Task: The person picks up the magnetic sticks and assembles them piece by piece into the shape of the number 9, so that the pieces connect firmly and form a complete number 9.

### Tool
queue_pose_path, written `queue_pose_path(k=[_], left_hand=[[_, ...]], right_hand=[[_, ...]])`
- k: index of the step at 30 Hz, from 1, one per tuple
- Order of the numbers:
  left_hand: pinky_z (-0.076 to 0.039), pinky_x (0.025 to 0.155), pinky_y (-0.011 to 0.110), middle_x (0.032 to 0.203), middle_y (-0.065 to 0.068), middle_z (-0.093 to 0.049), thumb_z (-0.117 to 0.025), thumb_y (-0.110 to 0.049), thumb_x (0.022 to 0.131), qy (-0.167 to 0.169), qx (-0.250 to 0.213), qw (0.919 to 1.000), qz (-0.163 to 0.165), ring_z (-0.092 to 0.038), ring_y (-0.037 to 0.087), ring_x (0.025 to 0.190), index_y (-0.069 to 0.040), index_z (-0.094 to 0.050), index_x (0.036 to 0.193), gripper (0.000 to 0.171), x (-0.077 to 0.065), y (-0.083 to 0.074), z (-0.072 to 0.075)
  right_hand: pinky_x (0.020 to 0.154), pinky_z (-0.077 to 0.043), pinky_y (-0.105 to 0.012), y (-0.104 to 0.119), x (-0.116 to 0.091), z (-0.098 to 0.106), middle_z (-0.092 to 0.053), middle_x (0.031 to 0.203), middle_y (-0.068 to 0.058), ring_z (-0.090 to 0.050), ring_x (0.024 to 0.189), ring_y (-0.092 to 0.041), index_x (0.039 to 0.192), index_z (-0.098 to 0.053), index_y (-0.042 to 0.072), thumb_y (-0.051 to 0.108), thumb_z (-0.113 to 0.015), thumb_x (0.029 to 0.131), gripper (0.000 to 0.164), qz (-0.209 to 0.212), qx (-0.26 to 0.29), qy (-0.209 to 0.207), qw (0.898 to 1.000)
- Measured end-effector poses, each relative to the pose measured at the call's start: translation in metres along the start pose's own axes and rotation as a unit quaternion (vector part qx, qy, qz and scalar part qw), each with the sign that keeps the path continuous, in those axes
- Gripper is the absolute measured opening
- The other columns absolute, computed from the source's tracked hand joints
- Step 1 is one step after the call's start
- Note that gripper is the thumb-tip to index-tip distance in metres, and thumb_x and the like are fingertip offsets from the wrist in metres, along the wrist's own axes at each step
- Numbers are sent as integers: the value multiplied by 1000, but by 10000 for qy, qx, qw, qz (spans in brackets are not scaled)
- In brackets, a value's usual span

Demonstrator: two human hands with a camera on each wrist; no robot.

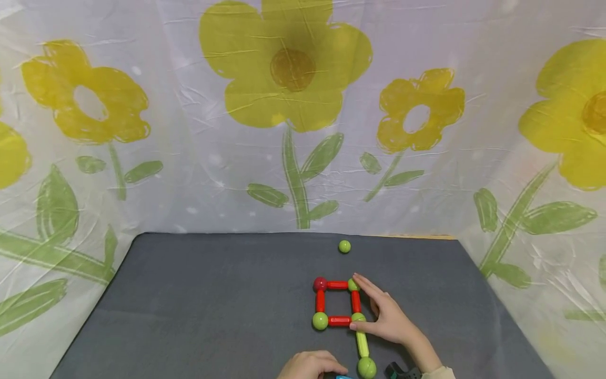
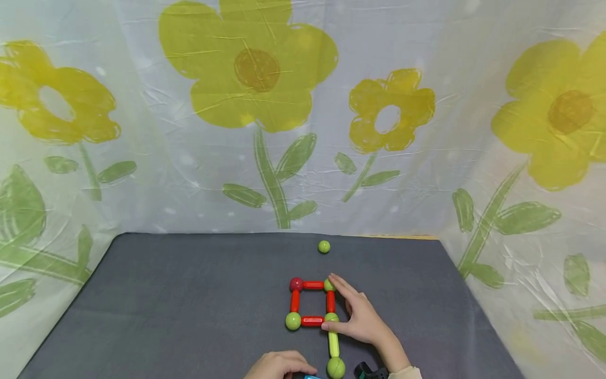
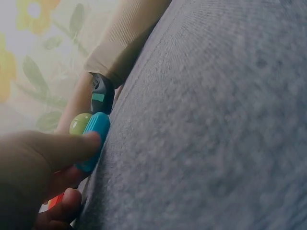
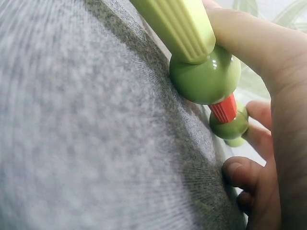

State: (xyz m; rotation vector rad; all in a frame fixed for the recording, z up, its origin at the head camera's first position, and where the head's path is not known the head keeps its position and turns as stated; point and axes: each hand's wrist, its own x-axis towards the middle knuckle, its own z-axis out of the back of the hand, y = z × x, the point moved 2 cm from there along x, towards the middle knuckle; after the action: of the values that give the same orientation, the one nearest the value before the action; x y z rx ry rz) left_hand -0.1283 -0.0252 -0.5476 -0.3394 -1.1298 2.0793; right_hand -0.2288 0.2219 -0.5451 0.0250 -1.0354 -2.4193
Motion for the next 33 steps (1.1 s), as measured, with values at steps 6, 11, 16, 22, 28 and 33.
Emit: queue_pose_path(k=[6, 11, 16, 22, 28, 33], left_hand=[[-48, 73, 7, 98, -8, -75, -72, -22, 100, -220, 356, 9975, -570, -59, -15, 85, -13, -84, 112, 19, -4, -2, -2], [-49, 75, 5, 96, -4, -76, -70, -22, 101, -386, 316, 9935, -1019, -61, -15, 87, -12, -84, 107, 18, -7, -5, -3], [-49, 73, 5, 94, 0, -75, -70, -19, 102, -874, 101, 9854, -1455, -60, -14, 84, -10, -84, 107, 17, -9, -9, -3], [-42, 55, 6, 91, -2, -72, -75, -21, 100, -1587, -79, 9835, -864, -39, -18, 65, -9, -84, 108, 16, -10, -11, 1], [-43, 51, 11, 90, -10, -71, -80, -23, 98, -1694, -10, 9852, -250, -39, -16, 60, -11, -86, 106, 16, -11, -9, 4], [-43, 51, 12, 90, -11, -71, -79, -25, 98, -1471, -183, 9888, -162, -39, -15, 60, -11, -86, 107, 18, -10, -5, 2]], right_hand=[[67, -33, -32, 0, 0, 0, -46, 165, -6, -39, 58, -1, 165, -41, 15, 46, -90, 84, 100, -45, 10, 8, 10000], [67, -33, -32, 0, 0, 1, -45, 166, -5, -40, 58, -1, 165, -40, 15, 46, -90, 84, 100, -18, 102, 15, 9999], [66, -34, -32, 0, 0, 1, -45, 166, -6, -39, 58, -1, 165, -40, 15, 44, -91, 84, 100, -22, 134, 26, 9999], [71, -33, -32, -1, 0, 1, -45, 166, -7, -38, 56, -1, 165, -41, 15, 45, -90, 84, 100, -3, 84, -15, 10000], [66, -34, -31, -1, 0, 0, -44, 166, -7, -38, 56, -1, 165, -40, 15, 45, -90, 85, 99, -8, 102, 1, 9999], [65, -33, -33, -2, -1, 0, -45, 166, -10, -38, 56, -3, 165, -41, 12, 43, -90, 86, 98, 58, 64, -35, 10000]])
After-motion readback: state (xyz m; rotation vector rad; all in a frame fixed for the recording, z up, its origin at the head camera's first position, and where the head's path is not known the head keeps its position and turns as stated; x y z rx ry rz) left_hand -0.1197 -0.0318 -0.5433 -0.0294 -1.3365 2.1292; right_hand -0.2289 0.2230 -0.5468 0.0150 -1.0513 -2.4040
